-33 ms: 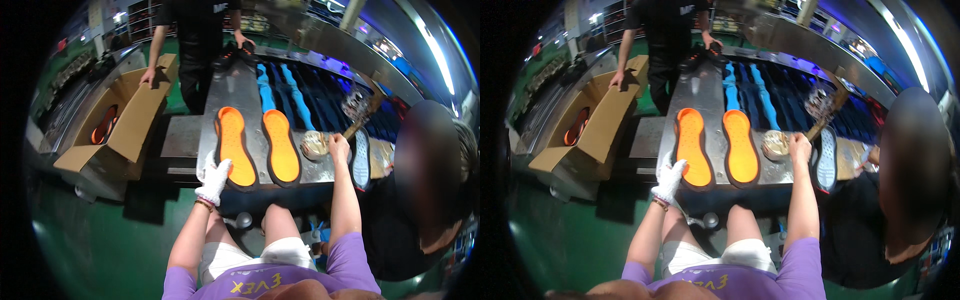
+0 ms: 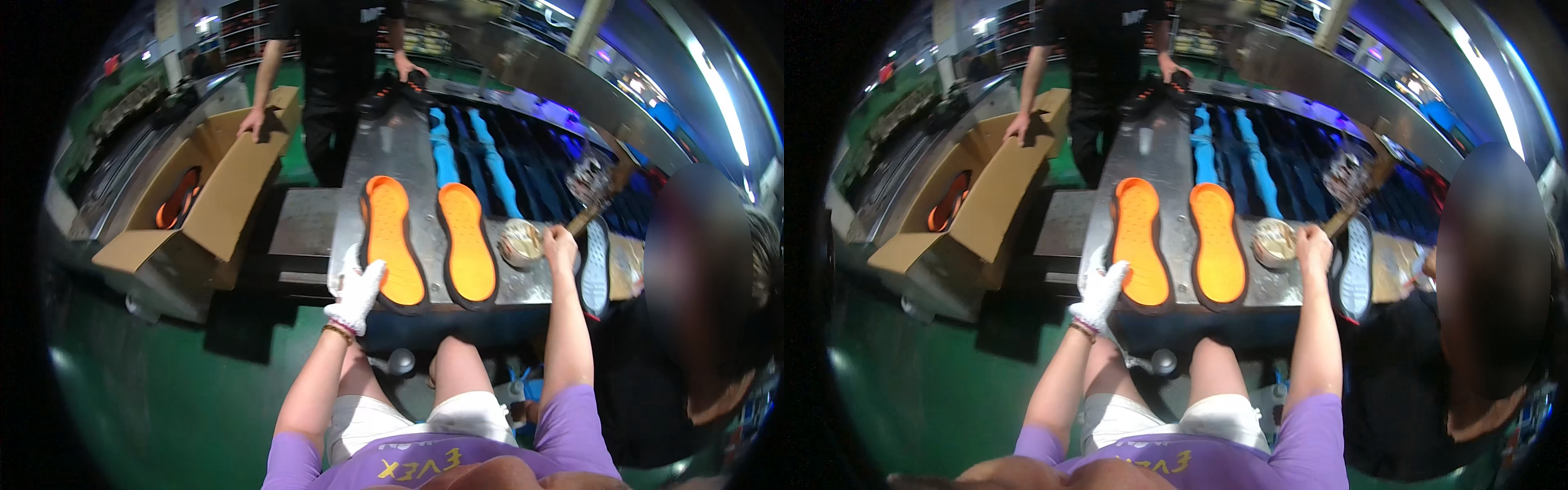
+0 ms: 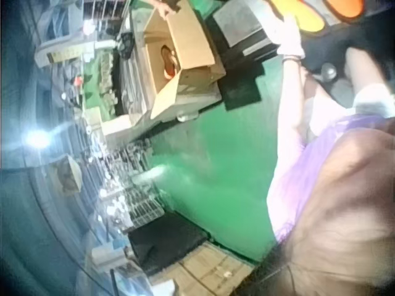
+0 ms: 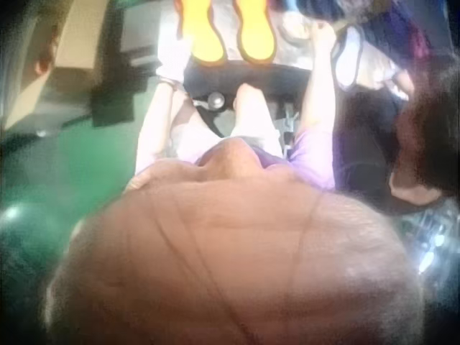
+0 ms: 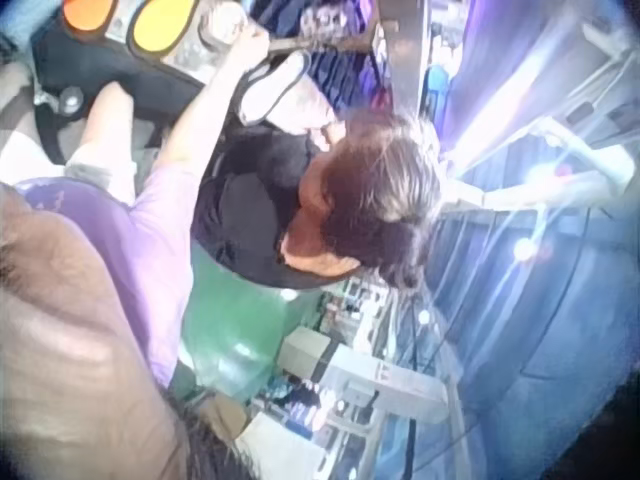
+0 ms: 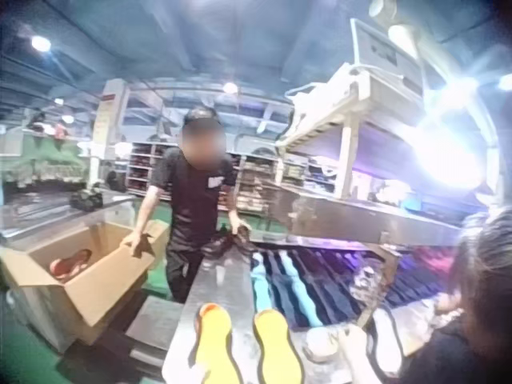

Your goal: The person applies glue to the edges of orange shoe soles using a small brush. They repeatedly dip the brush into a container and coat the perimeter of each sole, then place the treated soles on the table. A coworker nearby handles additional soles and shoes.

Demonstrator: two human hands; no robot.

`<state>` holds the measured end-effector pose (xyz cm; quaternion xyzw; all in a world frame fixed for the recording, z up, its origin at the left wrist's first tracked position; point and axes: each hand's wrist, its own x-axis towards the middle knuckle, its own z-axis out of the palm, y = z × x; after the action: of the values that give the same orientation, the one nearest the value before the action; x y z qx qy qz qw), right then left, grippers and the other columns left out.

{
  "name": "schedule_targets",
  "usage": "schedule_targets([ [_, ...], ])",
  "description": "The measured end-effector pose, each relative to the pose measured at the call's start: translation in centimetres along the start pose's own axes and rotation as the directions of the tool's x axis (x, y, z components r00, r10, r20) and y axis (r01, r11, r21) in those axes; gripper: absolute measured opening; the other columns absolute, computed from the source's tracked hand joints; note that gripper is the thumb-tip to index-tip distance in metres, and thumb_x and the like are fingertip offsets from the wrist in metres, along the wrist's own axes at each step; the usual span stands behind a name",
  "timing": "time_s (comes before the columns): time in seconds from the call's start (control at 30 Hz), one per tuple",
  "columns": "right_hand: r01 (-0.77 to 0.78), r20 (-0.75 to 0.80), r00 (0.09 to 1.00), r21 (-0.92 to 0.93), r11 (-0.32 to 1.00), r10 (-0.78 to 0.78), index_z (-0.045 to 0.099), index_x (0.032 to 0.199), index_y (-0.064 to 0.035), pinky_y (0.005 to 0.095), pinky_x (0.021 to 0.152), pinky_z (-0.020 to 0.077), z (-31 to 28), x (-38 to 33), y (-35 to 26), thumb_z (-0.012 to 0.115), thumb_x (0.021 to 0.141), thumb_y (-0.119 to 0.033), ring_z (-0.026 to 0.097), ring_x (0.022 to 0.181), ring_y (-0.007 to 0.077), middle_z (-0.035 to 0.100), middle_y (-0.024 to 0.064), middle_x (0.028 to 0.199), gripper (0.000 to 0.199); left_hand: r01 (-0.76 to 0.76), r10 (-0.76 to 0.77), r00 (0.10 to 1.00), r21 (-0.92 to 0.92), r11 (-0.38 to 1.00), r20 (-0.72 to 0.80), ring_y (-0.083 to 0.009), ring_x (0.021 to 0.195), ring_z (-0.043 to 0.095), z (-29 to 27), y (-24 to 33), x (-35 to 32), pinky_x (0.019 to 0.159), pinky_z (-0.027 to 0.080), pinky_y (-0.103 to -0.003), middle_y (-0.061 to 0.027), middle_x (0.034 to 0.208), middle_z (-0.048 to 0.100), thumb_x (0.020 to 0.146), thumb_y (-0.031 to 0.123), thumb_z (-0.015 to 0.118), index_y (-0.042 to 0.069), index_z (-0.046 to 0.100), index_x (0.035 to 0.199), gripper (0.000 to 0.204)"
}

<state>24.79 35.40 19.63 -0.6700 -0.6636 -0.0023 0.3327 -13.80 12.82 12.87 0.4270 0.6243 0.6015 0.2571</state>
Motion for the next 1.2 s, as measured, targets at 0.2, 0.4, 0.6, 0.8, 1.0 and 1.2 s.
schedule_targets([
  [0.2, -0.026, 0.013, 1.0, 0.077, 0.997, 0.025, 0.077, 0.099, -0.0063, 0.0445, 0.086, 0.0557, 1.2, 0.5, 2.9, 0.064, 0.091, -0.034, 0.073, 0.093, 0.0378, 0.075, 0.021, 0.093, 0.032, -0.04, 0.01, 0.996, 0.353, 0.935, 0.087, -0.045, 0.116, 0.062, -2.2, 3.9, 0.2, 0.1, 0.049, -0.046, -0.0309, 0.123, 0.064, 0.087, 0.035, 0.069, -0.006, 0.058, 0.13, 0.06],
  [0.4, -0.033, -0.026, 0.999, 0.108, 0.994, 0.036, 0.074, 0.103, 0.0004, 0.0464, 0.088, 0.0539, 1.1, 0.1, 2.3, 0.064, 0.096, -0.044, 0.072, 0.097, 0.0397, 0.074, 0.0245, 0.098, 0.046, -0.034, -0.147, 0.958, 0.607, 0.794, 0.245, -0.0451, 0.121, 0.061, -5.0, 5.9, 1.6, 0.105, 0.049, -0.046, -0.0317, 0.135, 0.061, 0.091, 0.05, 0.065, -0.004, 0.06, 0.137, 0.07],
  [0.6, 0.173, -0.375, 0.927, 0.486, 0.857, 0.026, 0.062, 0.117, 0.0023, 0.0332, 0.084, 0.0532, -1.7, -4.7, -2.6, 0.062, 0.104, -0.026, 0.065, 0.088, 0.0216, 0.069, 0.0122, 0.102, 0.031, -0.374, 0.438, 0.899, 0.534, 0.759, 0.007, -0.0446, 0.103, 0.067, -6.3, 9.5, 5.2, 0.091, 0.053, -0.05, -0.0266, 0.12, 0.068, 0.095, 0.041, 0.064, 0.011, 0.031, 0.161, 0.079],
  [0.8, 0.492, -0.394, 0.87, 0.639, 0.592, -0.297, 0.06, 0.117, 0.001, 0.0248, 0.074, 0.0542, -3.5, -17.1, -9.3, 0.062, 0.098, 0.003, 0.063, 0.082, 0.0124, 0.067, 0.0089, 0.1, 0.019, -0.76, 0.747, 0.641, -0.007, 0.65, -0.173, -0.0142, 0.09, 0.069, -6.2, 19.4, 6.5, 0.075, 0.058, -0.03, -0.0091, 0.11, 0.066, 0.094, -0.001, 0.065, 0.02, 0.014, 0.166, 0.092],
  [1.0, 0.527, 0.03, 0.664, 0.691, 0.495, -0.747, 0.071, 0.099, -0.0028, 0.0301, 0.054, 0.0522, -4.2, -28.2, -11.3, 0.078, 0.074, -0.004, 0.062, 0.054, 0.0183, 0.066, 0.004, 0.069, 0.026, -0.719, 0.713, 0.685, -0.301, 0.627, -0.151, -0.016, 0.102, 0.066, -5.4, 19.6, 6.5, 0.09, 0.056, -0.032, -0.009, 0.116, 0.065, 0.09, -0.001, 0.068, 0.011, 0.034, 0.16, 0.078],
  [1.2, 0.268, 0.484, 0.661, 0.561, 0.783, -0.573, 0.07, 0.106, -0.0071, 0.0453, 0.069, 0.0586, 2.7, -34.9, -3.1, 0.065, 0.096, -0.013, 0.073, 0.078, 0.0376, 0.074, 0.0185, 0.083, 0.013, -0.161, -0.018, 0.95, -0.542, 0.825, -0.311, -0.0131, 0.067, 0.063, -7.7, 12.1, 6.1, 0.063, 0.053, -0.027, -0.004, 0.079, 0.067, 0.106, 0.033, 0.058, 0.006, 0.071, 0.095, 0.032],
])
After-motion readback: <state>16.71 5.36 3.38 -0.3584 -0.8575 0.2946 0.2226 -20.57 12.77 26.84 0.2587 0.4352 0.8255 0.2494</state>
